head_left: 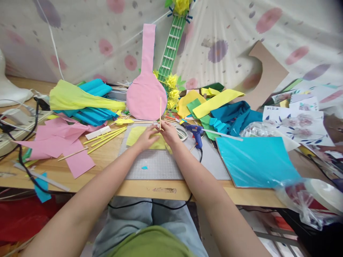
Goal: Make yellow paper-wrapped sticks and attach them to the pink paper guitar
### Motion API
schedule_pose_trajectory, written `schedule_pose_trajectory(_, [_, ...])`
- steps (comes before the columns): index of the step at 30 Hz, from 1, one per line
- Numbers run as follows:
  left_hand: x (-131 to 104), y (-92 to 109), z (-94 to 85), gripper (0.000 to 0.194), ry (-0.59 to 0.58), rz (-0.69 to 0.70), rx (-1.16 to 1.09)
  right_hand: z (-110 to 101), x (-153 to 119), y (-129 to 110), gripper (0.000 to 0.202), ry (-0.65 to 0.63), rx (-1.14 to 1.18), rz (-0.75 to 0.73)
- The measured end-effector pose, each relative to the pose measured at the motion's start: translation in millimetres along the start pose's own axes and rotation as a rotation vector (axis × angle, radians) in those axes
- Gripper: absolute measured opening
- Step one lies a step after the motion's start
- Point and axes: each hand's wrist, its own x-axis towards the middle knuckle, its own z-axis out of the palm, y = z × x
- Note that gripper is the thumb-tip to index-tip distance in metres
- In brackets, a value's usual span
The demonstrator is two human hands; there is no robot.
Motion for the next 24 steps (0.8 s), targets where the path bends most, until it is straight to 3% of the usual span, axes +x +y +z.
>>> schedule_pose_trajectory(3, [-8.2,-15.7,-14.6,0.026,0.272,-0.185,-0.093,-6.8,-3.2,5.1,0.027,-0.03,-0.048,0.062])
schedule_pose_trajectory(5, [-17.9,-22.7,-28.4,0.022,0.196,-0.204,-0.075,-11.6,-7.6,9.9,0.029,-0.081,-0.128,0.122])
schedule_pose_trajectory(9, [-37.8,-30.2,-55.6,0.019,-0.064,-0.027,0.143,-19.0,-15.0,12.9,0.029,-0.217,-0.388,0.139])
schedule_pose_trajectory(11, [-45.5,-33.7,-65.9,0.023,-0.133,0.024,0.227,-20.8,-17.1,8.6,0.026,-0.295,-0.564,0.106])
schedule_pose_trajectory(17, [-61.1,-38.5,-83.0,0.061,-0.262,-0.047,0.31,-19.3,-18.4,-12.5,0.015,-0.501,-1.095,-0.031])
schedule_pose_trajectory(24, [-64.7,-28.9,-87.2,0.081,-0.324,-0.192,0.321,-15.6,-18.0,-22.8,0.015,-0.72,-1.512,-0.087])
